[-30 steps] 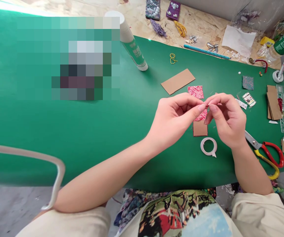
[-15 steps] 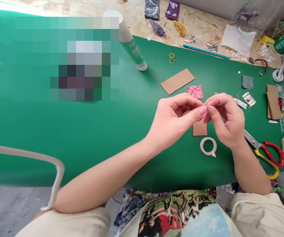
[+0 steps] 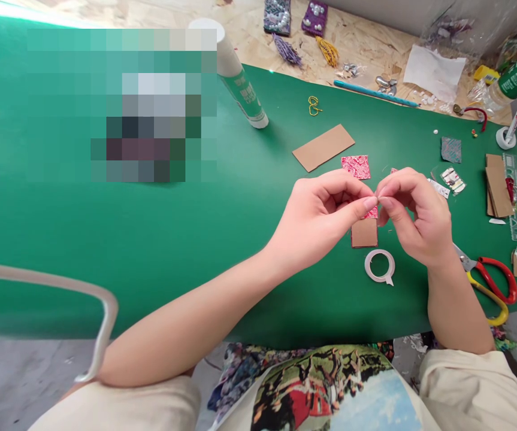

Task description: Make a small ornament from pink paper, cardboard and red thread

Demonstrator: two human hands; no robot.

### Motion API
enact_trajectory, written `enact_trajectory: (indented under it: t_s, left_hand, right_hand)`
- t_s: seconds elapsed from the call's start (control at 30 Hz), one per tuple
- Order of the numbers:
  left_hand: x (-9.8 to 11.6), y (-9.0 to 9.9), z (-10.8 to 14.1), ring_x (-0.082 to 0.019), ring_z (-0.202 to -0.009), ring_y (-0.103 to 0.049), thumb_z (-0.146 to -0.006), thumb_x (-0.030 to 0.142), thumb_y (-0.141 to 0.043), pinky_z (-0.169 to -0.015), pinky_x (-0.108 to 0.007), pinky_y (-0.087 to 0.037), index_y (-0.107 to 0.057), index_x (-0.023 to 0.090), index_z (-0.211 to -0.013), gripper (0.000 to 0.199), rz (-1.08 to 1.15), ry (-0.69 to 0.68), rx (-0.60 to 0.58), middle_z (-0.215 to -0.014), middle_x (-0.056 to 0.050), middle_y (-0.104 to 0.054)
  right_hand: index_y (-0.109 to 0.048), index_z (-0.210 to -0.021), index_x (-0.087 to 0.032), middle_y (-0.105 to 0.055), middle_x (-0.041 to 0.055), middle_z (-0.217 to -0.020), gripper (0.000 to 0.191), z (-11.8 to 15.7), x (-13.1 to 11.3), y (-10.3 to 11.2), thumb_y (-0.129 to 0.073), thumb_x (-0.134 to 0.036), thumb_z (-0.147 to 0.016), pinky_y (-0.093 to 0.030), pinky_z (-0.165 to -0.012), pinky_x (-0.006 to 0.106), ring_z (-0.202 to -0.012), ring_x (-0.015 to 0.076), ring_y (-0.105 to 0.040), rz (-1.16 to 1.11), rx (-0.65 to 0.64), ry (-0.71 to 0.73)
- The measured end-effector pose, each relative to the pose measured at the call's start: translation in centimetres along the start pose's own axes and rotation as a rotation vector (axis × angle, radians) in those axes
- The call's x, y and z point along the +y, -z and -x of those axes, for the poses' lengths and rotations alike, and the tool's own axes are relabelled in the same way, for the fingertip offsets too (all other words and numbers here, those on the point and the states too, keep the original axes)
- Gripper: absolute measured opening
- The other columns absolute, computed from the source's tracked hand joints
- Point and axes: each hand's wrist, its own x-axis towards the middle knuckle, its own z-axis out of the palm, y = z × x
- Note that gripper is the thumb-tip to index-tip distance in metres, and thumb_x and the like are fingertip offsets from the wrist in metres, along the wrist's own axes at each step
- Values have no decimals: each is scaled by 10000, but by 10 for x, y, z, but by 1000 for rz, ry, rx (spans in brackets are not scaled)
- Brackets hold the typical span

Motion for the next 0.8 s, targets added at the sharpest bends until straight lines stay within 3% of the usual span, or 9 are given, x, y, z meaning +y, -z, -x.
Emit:
enact_trajectory:
  t_s: [0.27,0.47,0.7,0.8]
  left_hand:
    - [0,0,-2,-156,-686,-622,-730,450,-866,-637,-297,-512,-702,194,-666,311,17,-3,-56,-714,-25,-686]
    - [-1,-1,0,-157,-674,-664,-758,444,-845,-659,-298,-540,-623,185,-697,347,168,46,-147,-694,-12,-650]
    - [-5,1,-2,-164,-654,-703,-795,319,-801,-679,-306,-564,-577,190,-699,276,310,119,-227,-646,8,-659]
    - [-5,1,-1,-178,-659,-711,-789,346,-813,-673,-319,-564,-609,185,-727,268,319,127,-217,-653,-1,-671]
  right_hand:
    - [-542,-886,-241,-589,-29,-808,189,0,2,5,-542,-368,-1027,-542,-576,267,-501,60,-506,-98,-43,-70]
    - [-517,-898,-241,-516,-65,-675,241,2,1,-2,-546,-447,-1020,-349,-367,198,-405,46,-445,-330,-79,-205]
    - [-523,-899,-217,-563,-66,-700,216,1,-1,-5,-572,-389,-1019,-443,-452,180,-478,42,-546,-502,-89,-242]
    - [-531,-902,-222,-570,-64,-704,198,2,-2,-7,-582,-376,-1015,-474,-476,195,-493,50,-558,-477,-56,-231]
